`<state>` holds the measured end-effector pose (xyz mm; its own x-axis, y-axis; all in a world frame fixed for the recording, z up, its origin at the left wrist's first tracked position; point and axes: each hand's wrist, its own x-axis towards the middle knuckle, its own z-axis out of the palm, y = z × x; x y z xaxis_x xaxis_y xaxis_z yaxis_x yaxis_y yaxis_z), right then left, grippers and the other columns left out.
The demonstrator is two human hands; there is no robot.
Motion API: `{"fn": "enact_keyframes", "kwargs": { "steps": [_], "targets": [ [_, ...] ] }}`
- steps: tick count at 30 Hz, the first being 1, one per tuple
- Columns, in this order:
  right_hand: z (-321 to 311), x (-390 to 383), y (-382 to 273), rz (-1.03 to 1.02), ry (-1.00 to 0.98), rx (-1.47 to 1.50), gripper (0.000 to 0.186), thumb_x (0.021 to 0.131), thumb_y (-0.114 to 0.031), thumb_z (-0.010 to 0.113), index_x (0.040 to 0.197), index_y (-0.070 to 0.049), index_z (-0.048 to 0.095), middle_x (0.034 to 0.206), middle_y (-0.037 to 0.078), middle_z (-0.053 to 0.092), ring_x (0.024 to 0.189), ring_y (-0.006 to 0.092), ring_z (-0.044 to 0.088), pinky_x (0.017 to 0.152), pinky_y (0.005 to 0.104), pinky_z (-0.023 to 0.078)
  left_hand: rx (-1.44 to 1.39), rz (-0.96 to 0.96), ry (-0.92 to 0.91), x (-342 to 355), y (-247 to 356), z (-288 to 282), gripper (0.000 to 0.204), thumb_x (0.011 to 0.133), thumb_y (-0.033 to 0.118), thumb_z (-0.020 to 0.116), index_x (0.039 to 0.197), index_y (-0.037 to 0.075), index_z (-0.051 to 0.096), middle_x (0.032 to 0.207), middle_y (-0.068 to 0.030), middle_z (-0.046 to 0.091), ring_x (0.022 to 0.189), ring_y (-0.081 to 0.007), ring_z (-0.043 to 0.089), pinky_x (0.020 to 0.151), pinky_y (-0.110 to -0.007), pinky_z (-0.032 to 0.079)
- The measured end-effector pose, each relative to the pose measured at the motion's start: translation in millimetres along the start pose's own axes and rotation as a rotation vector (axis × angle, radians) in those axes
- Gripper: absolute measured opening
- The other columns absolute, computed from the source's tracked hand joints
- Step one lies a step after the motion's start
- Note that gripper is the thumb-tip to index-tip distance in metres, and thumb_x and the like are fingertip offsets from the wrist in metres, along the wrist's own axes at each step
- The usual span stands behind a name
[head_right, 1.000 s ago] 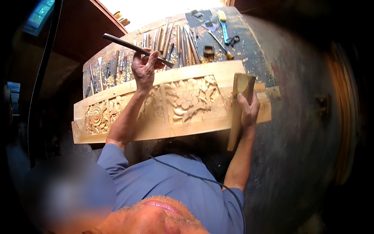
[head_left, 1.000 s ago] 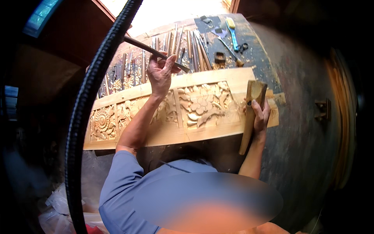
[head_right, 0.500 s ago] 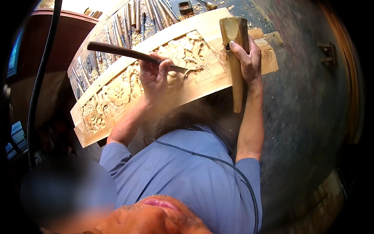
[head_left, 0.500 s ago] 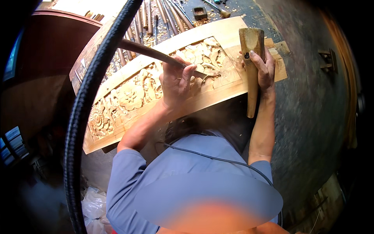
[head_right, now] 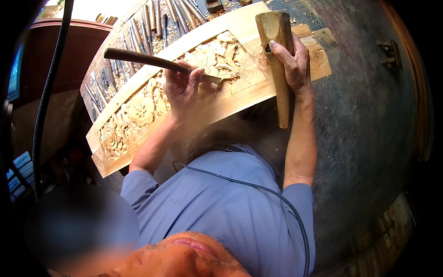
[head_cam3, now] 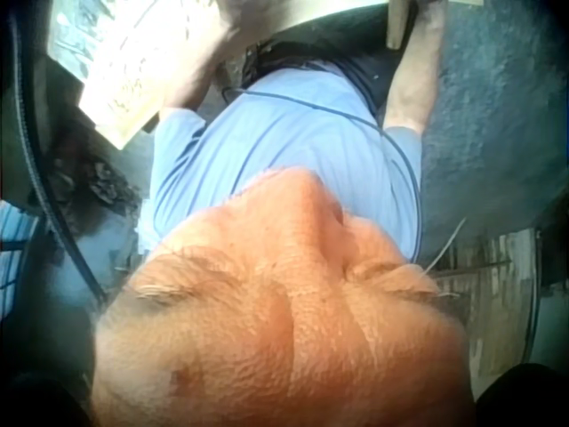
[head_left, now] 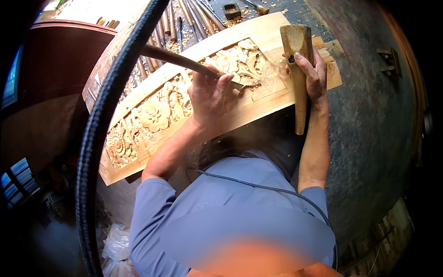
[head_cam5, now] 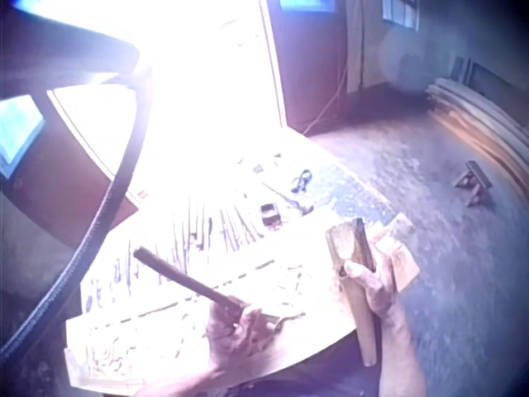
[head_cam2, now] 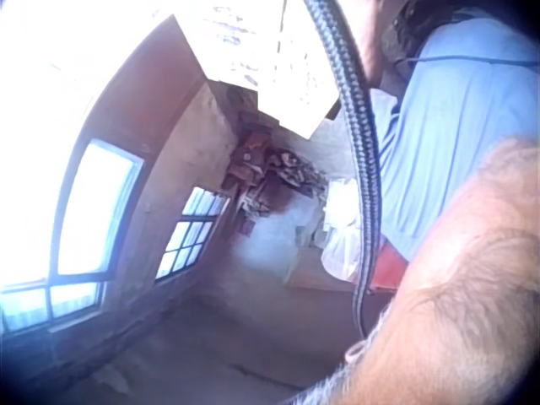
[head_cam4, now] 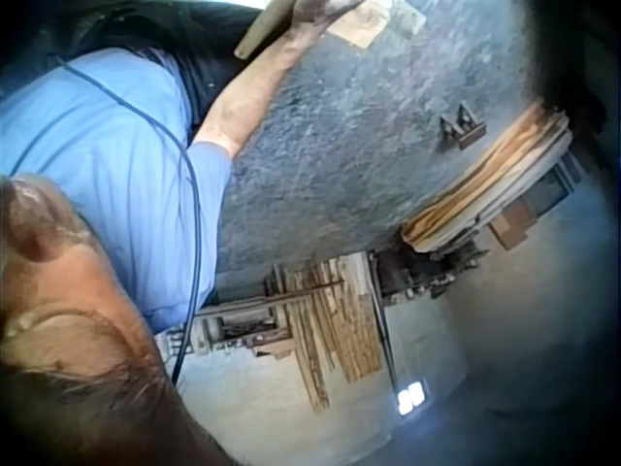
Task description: The person carves intricate floral designs into a wooden panel using various chisels and a wooden mallet. They switch between different chisels from the workbench to refine the details of the flowers and leaves.
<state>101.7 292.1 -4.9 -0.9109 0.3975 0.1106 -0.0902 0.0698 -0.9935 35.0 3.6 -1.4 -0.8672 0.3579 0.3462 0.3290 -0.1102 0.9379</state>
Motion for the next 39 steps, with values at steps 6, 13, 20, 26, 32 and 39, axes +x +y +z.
{"fn": "enact_keyframes", "kwargs": {
  "steps": [6, 13, 20, 26, 32, 39],
  "targets": [
    [5, -1, -4, 0.014, 0.003, 0.008, 0.05, 0.101, -0.037, 0.067, 0.13, 0.003, 0.064, 0.108, 0.015, 0.078, 0.086, 0.0137, 0.07, 0.08, 0.0299, 0.057, -0.031, -0.057, 0.031, -2, 3, 0, 0.034, 0.102, -0.007, 0.071, 0.13, 0.003, 0.054, 0.099, -0.0026, 0.065, 0.092, -0.0086, 0.066, 0.082, -0.025, 0.055],
    [2, -4, -4, 0.042, 0.003, 0.054, 0.043, 0.101, -0.034, 0.07, 0.125, 0.002, 0.068, 0.107, 0.006, 0.073, 0.1, 0.014, 0.064, 0.091, 0.0309, 0.052, 0.344, 0.082, -0.049, 7, 2, 1, 0.032, 0.102, -0.004, 0.073, 0.127, 0.0, 0.053, 0.088, -0.0025, 0.066, 0.079, -0.0091, 0.072, 0.065, -0.025, 0.059],
    [5, 0, -1, 0.015, 0.012, 0.092, 0.045, 0.1, -0.034, 0.071, 0.126, 0.001, 0.068, 0.109, 0.006, 0.073, 0.1, 0.0135, 0.064, 0.093, 0.0314, 0.052, 0.442, 0.111, -0.019, 10, 10, 2, 0.033, 0.1, 0.01, 0.081, 0.117, 0.001, 0.054, 0.083, -0.013, 0.075, 0.075, -0.0179, 0.08, 0.061, -0.031, 0.059],
    [3, -1, -2, 0.019, 0.014, 0.046, 0.044, 0.099, -0.034, 0.071, 0.126, 0.001, 0.069, 0.109, 0.006, 0.074, 0.1, 0.0139, 0.064, 0.093, 0.031, 0.051, -0.018, -0.034, 0.082, 3, 21, -14, 0.026, 0.106, 0.005, 0.072, 0.125, 0.0, 0.055, 0.096, -0.0106, 0.076, 0.087, -0.0172, 0.078, 0.078, -0.028, 0.063],
    [3, -2, -10, 0.062, 0.007, 0.062, 0.043, 0.1, -0.032, 0.071, 0.127, 0.001, 0.068, 0.109, 0.007, 0.073, 0.1, 0.014, 0.064, 0.092, 0.0309, 0.051, -0.004, 0.002, 0.12, 0, 20, -33, 0.028, 0.107, 0.004, 0.069, 0.13, -0.002, 0.055, 0.1, -0.01, 0.076, 0.092, -0.0168, 0.077, 0.086, -0.033, 0.063],
    [6, 2, -4, 0.081, 0.004, 0.064, 0.041, 0.1, -0.03, 0.07, 0.127, 0.002, 0.067, 0.109, 0.006, 0.073, 0.099, 0.0139, 0.065, 0.092, 0.0308, 0.052, 0.267, 0.092, 0.15, 32, 29, -58, 0.031, 0.106, 0.007, 0.072, 0.132, -0.001, 0.058, 0.094, -0.0099, 0.079, 0.087, -0.0165, 0.079, 0.077, -0.03, 0.065]
  ]
}}
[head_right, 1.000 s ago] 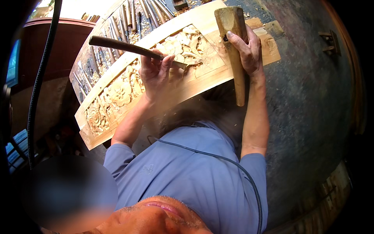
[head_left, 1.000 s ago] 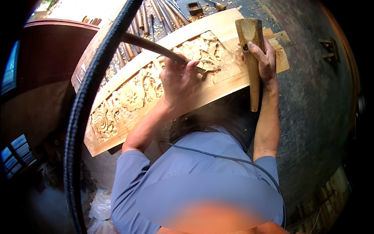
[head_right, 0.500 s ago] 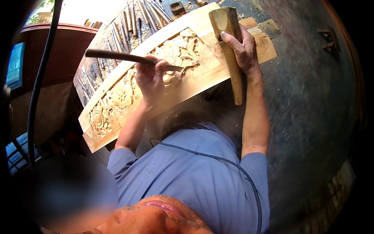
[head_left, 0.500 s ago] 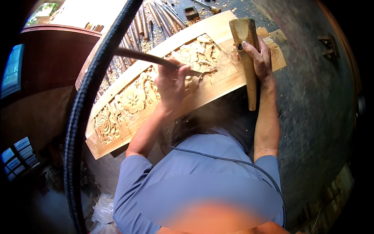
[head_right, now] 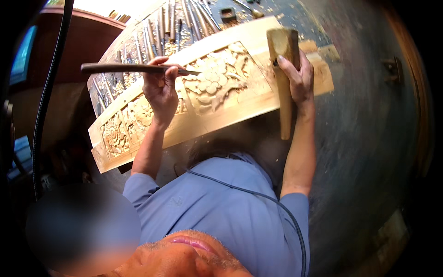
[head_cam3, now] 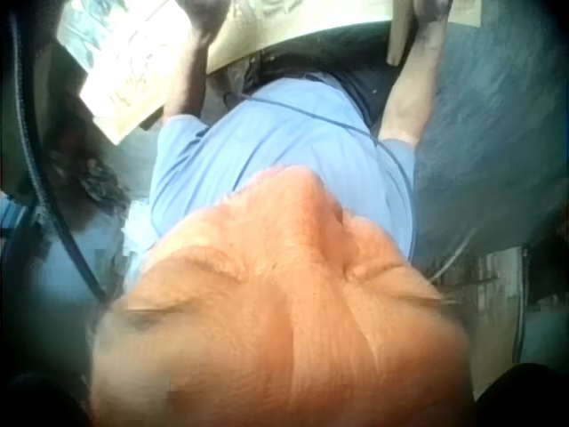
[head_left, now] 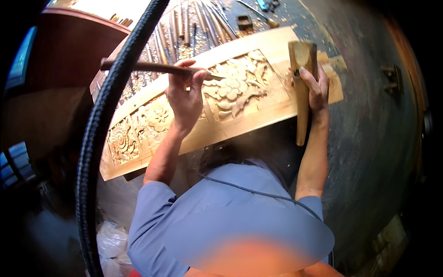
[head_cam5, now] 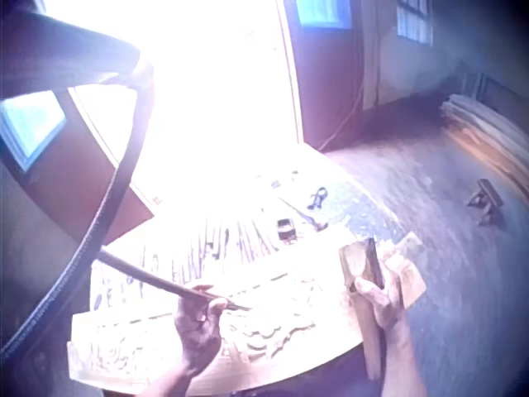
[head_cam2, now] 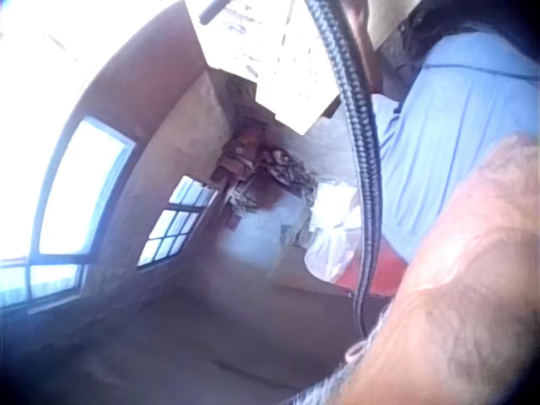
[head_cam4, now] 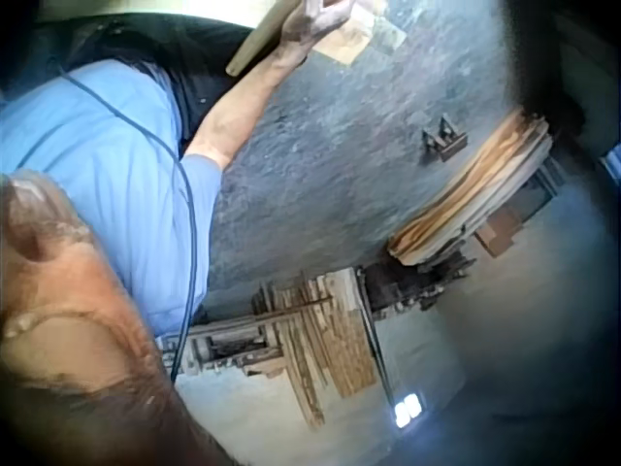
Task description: The person carves intricate floral designs into a wooden panel using various chisels and a wooden mallet. They switch between different chisels from the workbench to refine the details of the flowers and leaves.
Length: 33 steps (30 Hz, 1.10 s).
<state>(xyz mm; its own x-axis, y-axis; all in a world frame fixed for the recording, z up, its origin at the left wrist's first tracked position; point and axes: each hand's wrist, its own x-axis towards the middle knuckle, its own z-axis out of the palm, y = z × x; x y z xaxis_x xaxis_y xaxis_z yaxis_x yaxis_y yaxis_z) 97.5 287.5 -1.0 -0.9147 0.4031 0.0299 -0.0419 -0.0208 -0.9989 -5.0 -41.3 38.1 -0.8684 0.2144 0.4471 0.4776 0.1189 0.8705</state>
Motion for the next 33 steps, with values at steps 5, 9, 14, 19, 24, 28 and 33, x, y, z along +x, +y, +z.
{"fn": "enact_keyframes", "kwargs": {
  "steps": [5, 9, 14, 19, 24, 28, 33],
  "targets": [
    [-10, 0, 1, -0.02, -0.011, -0.071, 0.043, 0.101, -0.03, 0.066, 0.131, 0.001, 0.062, 0.107, 0.014, 0.076, 0.081, 0.0155, 0.069, 0.077, 0.0314, 0.058, 0.317, 0.152, 0.082, 85, -5, -36, 0.03, 0.105, 0.011, 0.073, 0.132, 0.002, 0.063, 0.09, -0.0112, 0.082, 0.084, -0.0184, 0.082, 0.068, -0.029, 0.066],
    [3, -1, -8, 0.01, -0.013, 0.013, 0.045, 0.102, -0.032, 0.067, 0.132, 0.001, 0.06, 0.108, 0.016, 0.076, 0.08, 0.016, 0.069, 0.077, 0.0317, 0.058, 0.732, 0.384, 0.032, 123, -39, -66, 0.022, 0.109, 0.028, 0.068, 0.12, 0.01, 0.073, 0.092, -0.0106, 0.083, 0.075, -0.017, 0.082, 0.051, -0.027, 0.059],
    [3, -2, -10, 0.026, -0.02, 0.01, 0.045, 0.102, -0.032, 0.067, 0.132, 0.001, 0.06, 0.106, 0.015, 0.075, 0.079, 0.016, 0.068, 0.076, 0.0316, 0.057, 0.886, 0.49, -0.145, 155, -75, -64, 0.018, 0.107, 0.014, 0.065, 0.118, 0.01, 0.078, 0.122, -0.0141, 0.08, 0.078, -0.0246, 0.081, 0.058, -0.03, 0.069],
    [6, -3, -14, 0.015, -0.016, 0.005, 0.046, 0.102, -0.031, 0.067, 0.134, 0.001, 0.06, 0.106, 0.015, 0.075, 0.079, 0.0164, 0.069, 0.076, 0.0317, 0.057, 1.053, 0.465, -0.318, 200, -154, -45, 0.031, 0.111, 0.008, 0.052, 0.129, 0.019, 0.075, 0.139, -0.0145, 0.073, 0.069, -0.02, 0.078, 0.053, -0.029, 0.068],
    [12, 0, -16, 0.026, -0.032, 0.019, 0.047, 0.101, -0.03, 0.067, 0.135, 0.001, 0.059, 0.108, 0.015, 0.075, 0.079, 0.017, 0.069, 0.075, 0.0318, 0.058, 1.255, 0.639, -0.408, 230, -189, -19, 0.037, 0.108, 0.001, 0.054, 0.137, 0.02, 0.069, 0.153, -0.0176, 0.062, 0.1, -0.0241, 0.079, 0.074, -0.03, 0.072],
    [2, -5, -13, 0.043, 0.004, -0.017, 0.048, 0.1, -0.031, 0.067, 0.135, 0.002, 0.059, 0.107, 0.015, 0.075, 0.079, 0.0175, 0.069, 0.074, 0.0319, 0.058, 1.27, 0.526, -0.62, 221, -176, 21, 0.031, 0.098, -0.007, 0.063, 0.125, 0.008, 0.067, 0.153, -0.0172, 0.06, 0.134, -0.0293, 0.067, 0.102, -0.033, 0.067],
    [6, -3, -16, 0.061, -0.014, -0.017, 0.049, 0.1, -0.031, 0.066, 0.136, 0.002, 0.059, 0.108, 0.016, 0.075, 0.079, 0.0177, 0.069, 0.075, 0.0322, 0.057, 1.254, 0.525, -0.594, 217, -191, 14, 0.038, 0.099, -0.007, 0.061, 0.134, 0.007, 0.066, 0.152, -0.0169, 0.061, 0.134, -0.0281, 0.066, 0.103, -0.033, 0.066]
  ]
}}
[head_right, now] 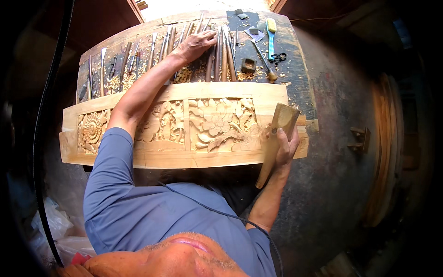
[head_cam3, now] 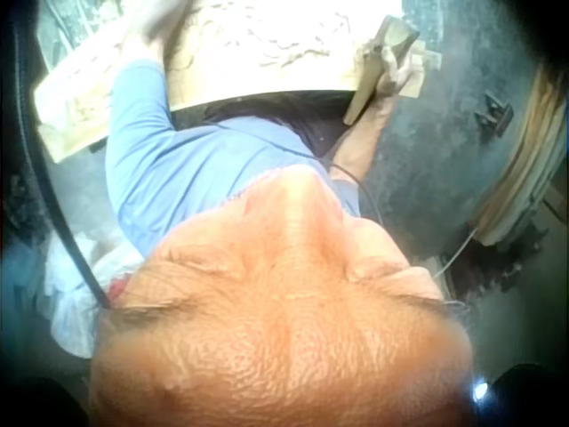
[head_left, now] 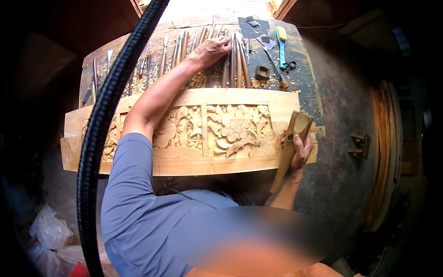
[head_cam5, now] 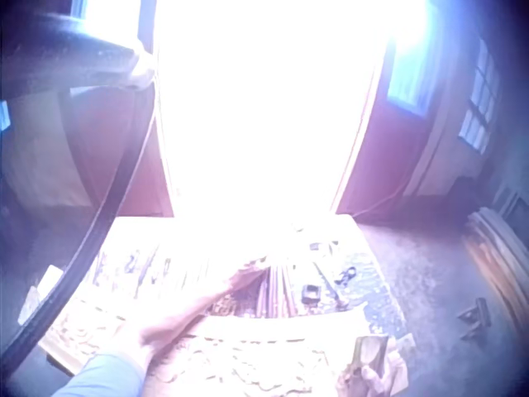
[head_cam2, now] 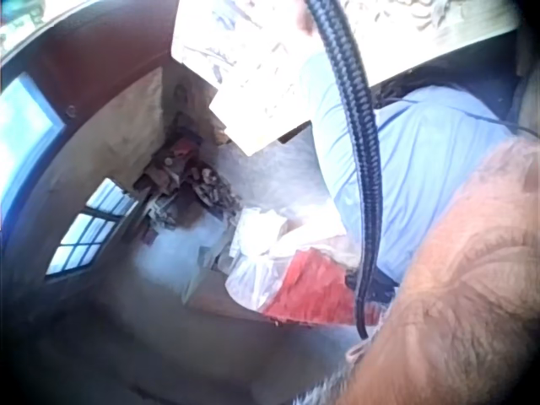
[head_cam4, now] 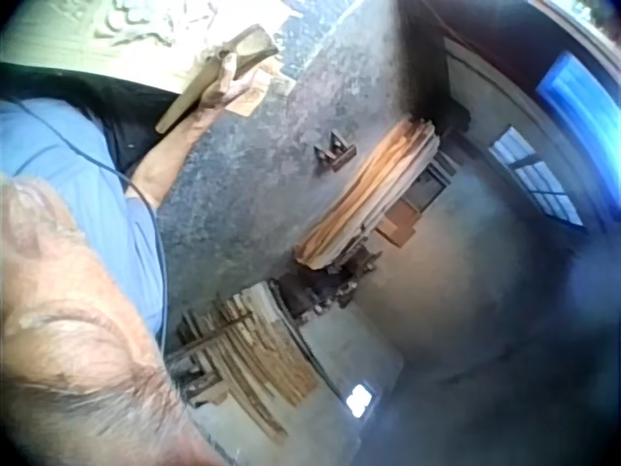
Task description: The person carves intricate floral designs into a wooden panel using various chisels and a wooden mallet. They switch between different chisels from the workbench to refine the details of the flowers and leaves.
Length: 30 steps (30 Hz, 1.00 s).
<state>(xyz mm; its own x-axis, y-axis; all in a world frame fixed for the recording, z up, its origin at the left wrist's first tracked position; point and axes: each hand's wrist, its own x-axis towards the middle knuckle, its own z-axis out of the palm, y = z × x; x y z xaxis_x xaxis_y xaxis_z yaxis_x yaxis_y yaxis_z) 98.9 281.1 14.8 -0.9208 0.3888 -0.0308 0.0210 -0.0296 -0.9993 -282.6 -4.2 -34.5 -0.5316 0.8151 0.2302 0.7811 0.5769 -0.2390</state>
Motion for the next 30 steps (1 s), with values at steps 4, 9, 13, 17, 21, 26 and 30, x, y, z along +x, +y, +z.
{"fn": "enact_keyframes", "kwargs": {
  "steps": [4, 9, 13, 17, 21, 26, 30],
  "targets": [
    [4, -1, -4, 0.016, 0.015, -0.01, 0.049, 0.1, -0.032, 0.067, 0.136, 0.002, 0.059, 0.108, 0.016, 0.075, 0.08, 0.0178, 0.069, 0.076, 0.0324, 0.057, -0.11, -0.055, 0.098, -9, -6, -2, 0.04, 0.104, -0.005, 0.054, 0.139, 0.01, 0.067, 0.143, -0.0182, 0.068, 0.122, -0.0277, 0.073, 0.099, -0.034, 0.068],
    [8, 1, -4, 0.014, 0.014, 0.011, 0.049, 0.101, -0.032, 0.067, 0.136, 0.002, 0.059, 0.109, 0.016, 0.075, 0.08, 0.0176, 0.069, 0.076, 0.0326, 0.057, -0.222, -0.066, 0.183, -32, -12, -15, 0.023, 0.11, 0.006, 0.056, 0.122, 0.01, 0.076, 0.109, -0.0139, 0.08, 0.085, -0.0215, 0.079, 0.065, -0.031, 0.069],
    [4, -3, -4, -0.002, 0.031, -0.001, 0.048, 0.102, -0.032, 0.067, 0.134, 0.002, 0.06, 0.108, 0.016, 0.075, 0.081, 0.0177, 0.069, 0.077, 0.0332, 0.057, -0.424, 0.067, 0.576, -61, 53, -115, 0.02, 0.111, 0.033, 0.064, 0.114, 0.013, 0.068, 0.068, 0.0003, 0.069, 0.048, -0.0086, 0.06, 0.037, -0.024, 0.044],
    [3, -1, -5, -0.007, 0.019, -0.002, 0.048, 0.102, -0.033, 0.066, 0.133, 0.003, 0.06, 0.109, 0.017, 0.076, 0.082, 0.0179, 0.07, 0.078, 0.0336, 0.058, -0.442, 0.162, 0.885, -117, 132, -261, 0.037, 0.1, 0.039, 0.078, 0.116, 0.012, 0.058, 0.075, -0.0002, 0.066, 0.057, -0.0138, 0.062, 0.05, -0.026, 0.05],
    [4, -3, -2, 0.01, 0.03, -0.016, 0.046, 0.102, -0.032, 0.066, 0.132, 0.002, 0.06, 0.109, 0.017, 0.076, 0.081, 0.0174, 0.07, 0.076, 0.0328, 0.058, -0.71, 0.2, 1.193, -133, 188, -311, 0.052, 0.095, 0.027, 0.085, 0.117, 0.007, 0.043, 0.089, -0.0086, 0.073, 0.07, -0.0243, 0.074, 0.061, -0.033, 0.061],
    [-2, 1, 2, 0.005, 0.021, 0.015, 0.046, 0.101, -0.031, 0.067, 0.134, 0.001, 0.06, 0.108, 0.015, 0.075, 0.079, 0.0164, 0.07, 0.072, 0.0308, 0.057, -0.777, 0.336, 0.748, -143, 202, -305, 0.031, 0.095, 0.019, 0.081, 0.108, 0.001, 0.059, 0.086, -0.0099, 0.069, 0.07, -0.0237, 0.072, 0.064, -0.034, 0.062],
    [10, -1, -4, -0.006, 0.043, 0.073, 0.044, 0.101, -0.03, 0.068, 0.131, 0.0, 0.061, 0.108, 0.015, 0.075, 0.078, 0.016, 0.069, 0.071, 0.0303, 0.057, -0.902, 0.411, 0.339, -182, 247, -236, 0.022, 0.094, 0.017, 0.077, 0.105, 0.001, 0.066, 0.096, -0.0106, 0.071, 0.09, -0.0253, 0.074, 0.082, -0.034, 0.063]
  ]
}}
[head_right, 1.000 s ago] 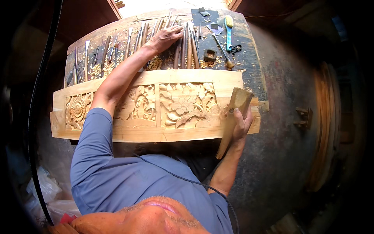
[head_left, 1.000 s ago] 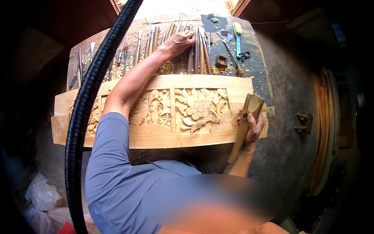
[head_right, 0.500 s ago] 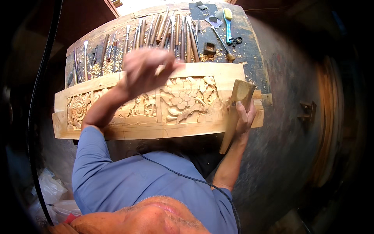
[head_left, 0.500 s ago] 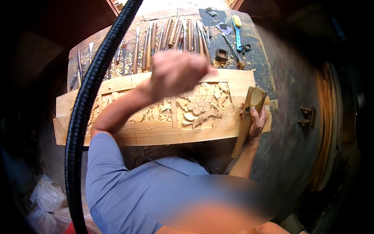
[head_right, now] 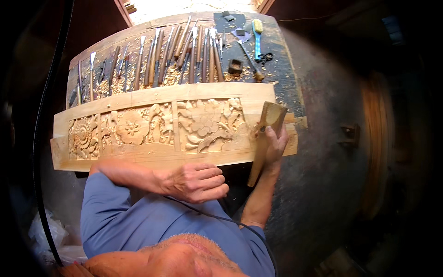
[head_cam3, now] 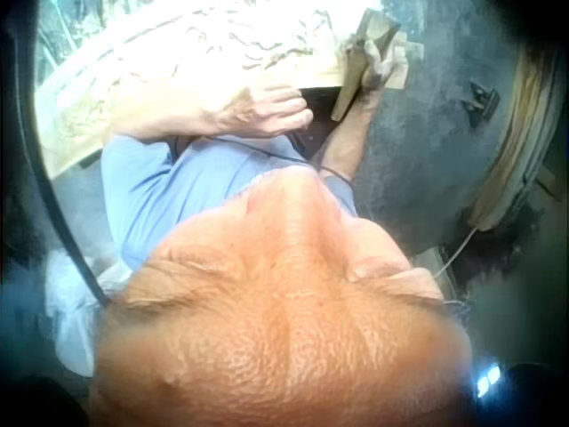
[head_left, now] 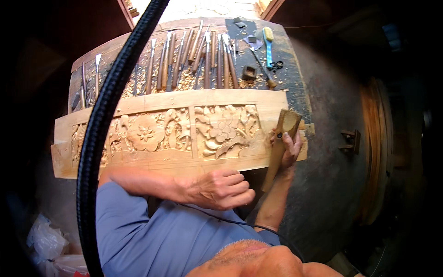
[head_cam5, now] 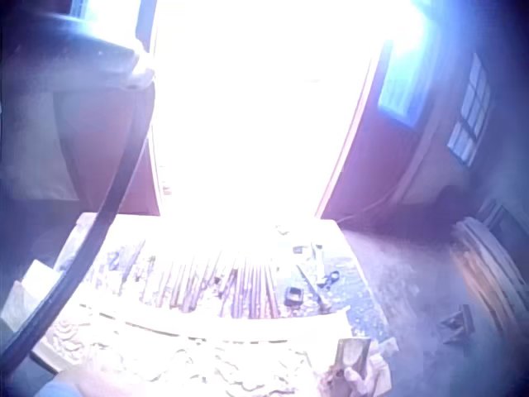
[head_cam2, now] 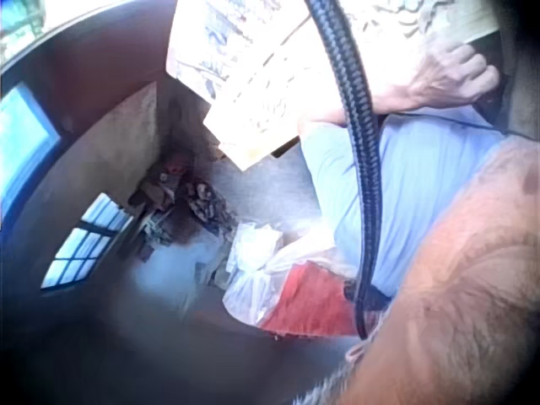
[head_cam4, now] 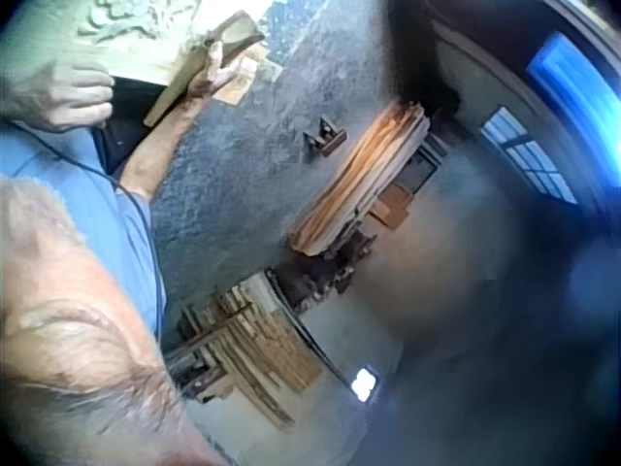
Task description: The person carves intricate floral designs into a wooden panel using various chisels and a wooden mallet. They switch between different chisels from the workbench to refine the details of the flowers and leaves.
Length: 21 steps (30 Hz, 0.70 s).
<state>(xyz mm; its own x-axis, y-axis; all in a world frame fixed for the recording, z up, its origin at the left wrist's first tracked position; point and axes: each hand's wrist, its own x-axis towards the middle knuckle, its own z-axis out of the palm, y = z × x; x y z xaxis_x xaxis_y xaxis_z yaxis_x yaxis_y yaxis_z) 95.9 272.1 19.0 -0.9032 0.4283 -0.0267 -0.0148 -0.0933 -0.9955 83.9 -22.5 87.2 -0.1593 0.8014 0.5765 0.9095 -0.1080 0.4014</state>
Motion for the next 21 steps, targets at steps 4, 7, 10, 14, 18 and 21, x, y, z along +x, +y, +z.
{"fn": "enact_keyframes", "kwargs": {
  "steps": [4, 7, 10, 14, 18, 21],
  "targets": [
    [-2, 1, -2, 0.014, 0.0, -0.075, 0.042, 0.101, -0.03, 0.068, 0.129, 0.001, 0.061, 0.106, 0.015, 0.076, 0.079, 0.0167, 0.07, 0.071, 0.0306, 0.057, 0.082, -0.113, -0.147, -30, -9, 44, 0.034, 0.097, 0.022, 0.069, 0.121, -0.002, 0.07, 0.146, -0.0247, 0.063, 0.141, -0.0372, 0.059, 0.122, -0.05, 0.046],
    [0, -3, -6, 0.016, 0.011, -0.089, 0.043, 0.1, -0.031, 0.068, 0.127, 0.001, 0.062, 0.105, 0.015, 0.076, 0.079, 0.017, 0.07, 0.071, 0.0307, 0.057, 0.114, -0.082, -0.264, -42, -18, 60, 0.04, 0.098, 0.021, 0.064, 0.128, -0.004, 0.068, 0.158, -0.0274, 0.053, 0.153, -0.0399, 0.047, 0.13, -0.052, 0.035],
    [-2, 0, -1, 0.017, 0.019, -0.076, 0.043, 0.099, -0.034, 0.068, 0.125, 0.001, 0.064, 0.105, 0.015, 0.076, 0.079, 0.018, 0.07, 0.072, 0.0315, 0.057, -0.089, 0.009, -0.192, -53, -18, 75, 0.035, 0.093, 0.017, 0.065, 0.119, -0.004, 0.069, 0.143, -0.0278, 0.063, 0.142, -0.0399, 0.057, 0.126, -0.051, 0.042],
    [-3, -1, 0, 0.016, -0.022, -0.06, 0.045, 0.1, -0.029, 0.067, 0.131, 0.003, 0.061, 0.108, 0.017, 0.076, 0.082, 0.0184, 0.071, 0.075, 0.0326, 0.058, -0.32, 0.071, -0.369, -67, -22, 80, 0.021, 0.089, 0.015, 0.065, 0.1, -0.003, 0.066, 0.09, -0.0142, 0.068, 0.092, -0.0311, 0.072, 0.084, -0.042, 0.06],
    [-6, 0, 2, 0.019, -0.018, -0.059, 0.046, 0.101, -0.027, 0.066, 0.135, 0.003, 0.059, 0.11, 0.018, 0.076, 0.084, 0.0187, 0.071, 0.077, 0.0333, 0.058, -0.263, 0.076, -0.419, -70, -20, 79, 0.017, 0.089, 0.016, 0.065, 0.096, 0.0, 0.065, 0.077, -0.0065, 0.064, 0.075, -0.0252, 0.07, 0.067, -0.039, 0.057],
    [-6, 0, 0, 0.017, -0.026, -0.083, 0.047, 0.101, -0.028, 0.066, 0.135, 0.004, 0.059, 0.111, 0.019, 0.076, 0.084, 0.0195, 0.071, 0.079, 0.0341, 0.058, -0.282, 0.057, -0.405, -68, -22, 76, 0.017, 0.089, 0.016, 0.066, 0.097, 0.0, 0.065, 0.076, -0.0061, 0.065, 0.075, -0.0244, 0.07, 0.066, -0.038, 0.057]
  ]
}}
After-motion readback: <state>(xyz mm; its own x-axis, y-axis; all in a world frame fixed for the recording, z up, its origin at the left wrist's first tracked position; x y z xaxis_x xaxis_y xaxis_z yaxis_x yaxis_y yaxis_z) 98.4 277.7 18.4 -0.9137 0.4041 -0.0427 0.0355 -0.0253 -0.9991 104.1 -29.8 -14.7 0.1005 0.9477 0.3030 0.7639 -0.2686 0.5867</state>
